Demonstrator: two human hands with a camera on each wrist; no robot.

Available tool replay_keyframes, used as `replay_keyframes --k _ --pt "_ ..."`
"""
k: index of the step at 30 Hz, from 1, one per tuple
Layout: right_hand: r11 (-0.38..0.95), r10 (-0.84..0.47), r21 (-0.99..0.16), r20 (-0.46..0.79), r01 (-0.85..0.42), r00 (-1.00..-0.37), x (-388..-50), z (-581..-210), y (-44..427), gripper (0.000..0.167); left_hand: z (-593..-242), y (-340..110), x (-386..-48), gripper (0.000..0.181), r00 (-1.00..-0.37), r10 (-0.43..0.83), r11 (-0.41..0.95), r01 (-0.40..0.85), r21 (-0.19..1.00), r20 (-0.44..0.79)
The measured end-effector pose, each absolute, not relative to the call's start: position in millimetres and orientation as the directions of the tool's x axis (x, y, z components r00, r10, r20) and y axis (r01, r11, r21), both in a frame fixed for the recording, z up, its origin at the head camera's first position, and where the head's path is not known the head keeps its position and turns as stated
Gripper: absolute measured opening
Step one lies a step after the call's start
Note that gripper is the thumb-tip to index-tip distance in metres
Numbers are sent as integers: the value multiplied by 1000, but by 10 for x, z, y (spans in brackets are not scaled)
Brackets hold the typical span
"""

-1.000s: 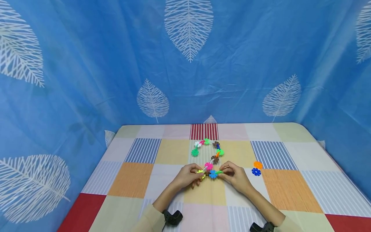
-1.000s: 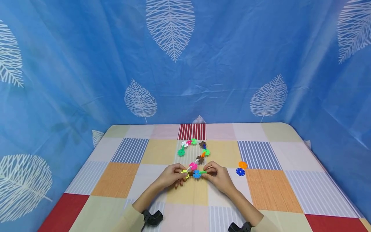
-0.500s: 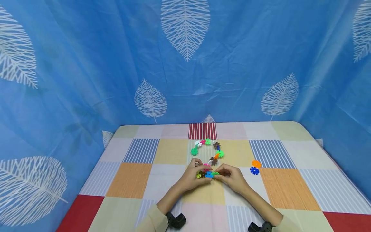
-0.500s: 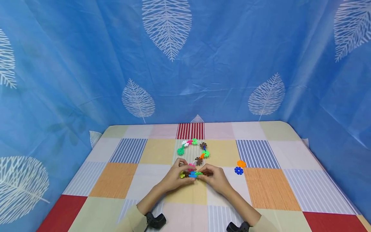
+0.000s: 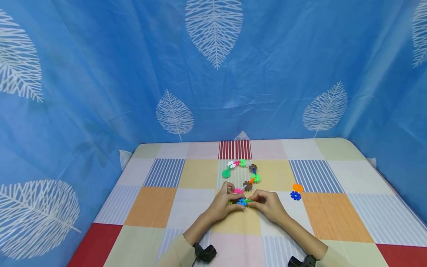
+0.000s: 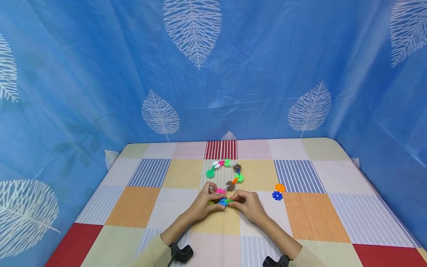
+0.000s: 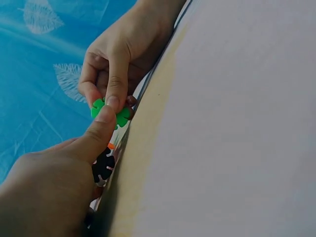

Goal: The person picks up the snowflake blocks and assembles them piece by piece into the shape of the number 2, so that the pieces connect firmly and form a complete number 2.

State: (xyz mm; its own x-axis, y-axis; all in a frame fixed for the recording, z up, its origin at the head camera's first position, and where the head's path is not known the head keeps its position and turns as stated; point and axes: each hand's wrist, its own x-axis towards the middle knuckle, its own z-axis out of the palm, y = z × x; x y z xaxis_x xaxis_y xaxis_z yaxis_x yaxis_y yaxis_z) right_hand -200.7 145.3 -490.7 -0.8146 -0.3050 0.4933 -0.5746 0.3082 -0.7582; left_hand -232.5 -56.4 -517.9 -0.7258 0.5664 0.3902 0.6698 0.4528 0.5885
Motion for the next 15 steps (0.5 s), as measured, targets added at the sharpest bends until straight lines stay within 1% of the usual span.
replay_keyframes --k 8,10,15 --pt "300 -314 -750 505 -589 -804 -2049 -4929 1468 11 -5154 -544 -2362 35 -708 581 438 688 579 402" --pt "312 -319 -745 503 -590 -803 -2018 -4878 1465 12 -5157 -532 -2363 35 -700 585 431 696 574 410" --pt "352 -354 -755 439 -553 -826 -1978 -4874 1505 12 -5195 -517 -2343 34 -693 586 418 703 575 420"
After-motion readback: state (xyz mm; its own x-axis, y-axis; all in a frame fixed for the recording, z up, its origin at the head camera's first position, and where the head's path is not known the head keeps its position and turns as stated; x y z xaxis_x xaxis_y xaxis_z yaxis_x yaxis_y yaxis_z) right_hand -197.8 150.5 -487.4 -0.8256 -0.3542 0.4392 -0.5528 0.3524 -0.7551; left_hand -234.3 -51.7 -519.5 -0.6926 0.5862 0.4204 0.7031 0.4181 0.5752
